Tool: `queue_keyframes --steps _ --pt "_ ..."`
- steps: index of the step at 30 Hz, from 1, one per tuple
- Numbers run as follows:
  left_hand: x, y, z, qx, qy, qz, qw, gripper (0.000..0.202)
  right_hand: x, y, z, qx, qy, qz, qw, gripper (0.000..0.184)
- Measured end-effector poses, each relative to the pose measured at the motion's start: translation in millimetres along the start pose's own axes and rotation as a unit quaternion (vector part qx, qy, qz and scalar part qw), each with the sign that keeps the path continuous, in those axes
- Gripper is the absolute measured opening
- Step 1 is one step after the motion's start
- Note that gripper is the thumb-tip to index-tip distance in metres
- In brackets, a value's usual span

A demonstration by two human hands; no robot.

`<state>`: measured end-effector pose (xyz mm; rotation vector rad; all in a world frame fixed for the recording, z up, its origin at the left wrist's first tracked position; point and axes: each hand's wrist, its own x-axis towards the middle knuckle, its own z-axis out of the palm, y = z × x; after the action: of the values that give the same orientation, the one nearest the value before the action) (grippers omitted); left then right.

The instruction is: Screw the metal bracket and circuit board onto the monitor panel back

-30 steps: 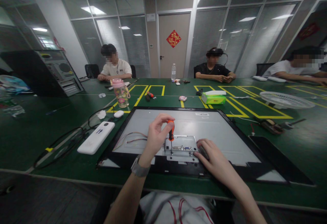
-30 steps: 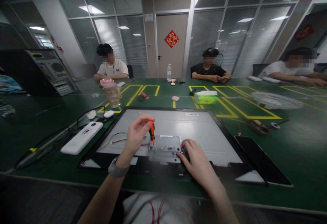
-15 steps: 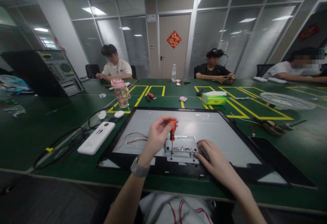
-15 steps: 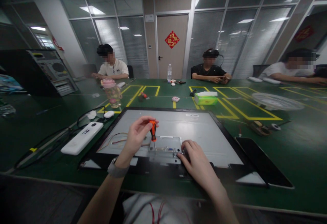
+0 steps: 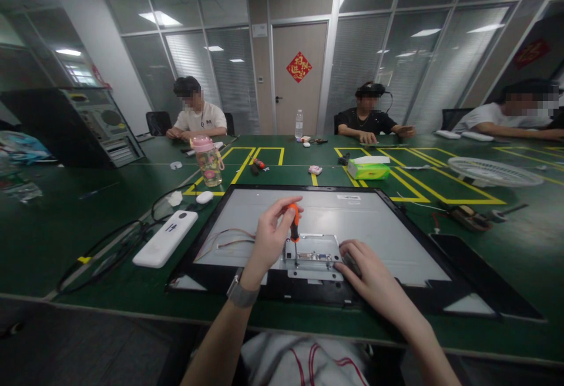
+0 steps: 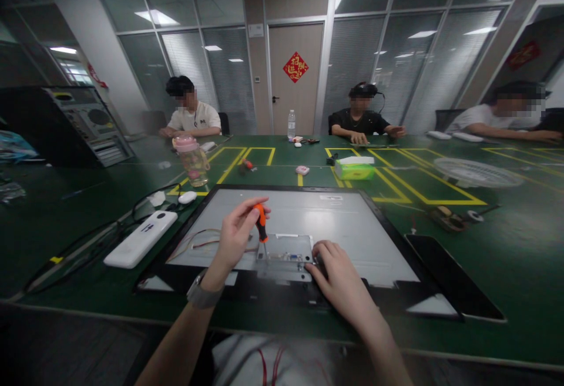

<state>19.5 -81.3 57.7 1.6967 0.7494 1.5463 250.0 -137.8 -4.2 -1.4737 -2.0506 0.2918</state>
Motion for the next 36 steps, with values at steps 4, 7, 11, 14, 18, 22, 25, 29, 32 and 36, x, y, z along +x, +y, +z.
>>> queue_keyframes --steps 4,7,11,14,18,22,25,29,32,36 --pt "-0.2 0.9 -0.1 0.047 0.029 0.056 0.997 0.017 -0.4 0.3 -0.2 -0.001 0.002 -0.001 1.000 0.005" --pt "-0.3 3.9 -1.2 0.029 0.023 0.053 0.998 0.027 -0.5 -0.1 -0.7 -0.001 0.002 -0.002 1.000 0.005" --pt "0.1 5.6 -1.3 0.002 0.004 0.020 1.000 0.029 -0.4 -0.6 -0.9 -0.006 0.004 -0.002 1.000 0.005" --pt "0.8 3.3 -0.9 0.030 0.016 0.046 0.998 0.022 -0.3 1.0 0.4 -0.007 0.006 -0.007 1.000 0.005" --pt "1.2 2.0 -1.5 0.036 0.027 0.062 0.997 0.024 -0.4 3.9 2.1 -0.005 0.007 -0.011 1.000 0.007" --pt "0.3 4.4 -1.1 -0.026 0.000 0.007 1.000 0.035 -0.3 2.8 1.3 0.000 0.001 -0.005 1.000 0.006" --pt "0.2 3.7 0.4 -0.029 0.003 -0.009 1.000 0.030 -0.3 1.2 0.5 0.003 -0.002 -0.001 1.000 0.005" --pt "1.6 -0.4 1.4 0.034 0.045 0.045 0.997 0.017 0.0 1.3 0.7 0.004 -0.009 0.001 1.000 0.005" --pt "2.0 -0.8 0.3 0.069 0.075 0.076 0.992 0.013 0.1 2.3 1.2 0.001 -0.011 0.003 1.000 0.005" --pt "0.1 1.2 -1.2 -0.007 0.029 0.025 0.999 0.033 0.0 2.5 1.1 0.000 -0.005 -0.003 1.000 0.005"
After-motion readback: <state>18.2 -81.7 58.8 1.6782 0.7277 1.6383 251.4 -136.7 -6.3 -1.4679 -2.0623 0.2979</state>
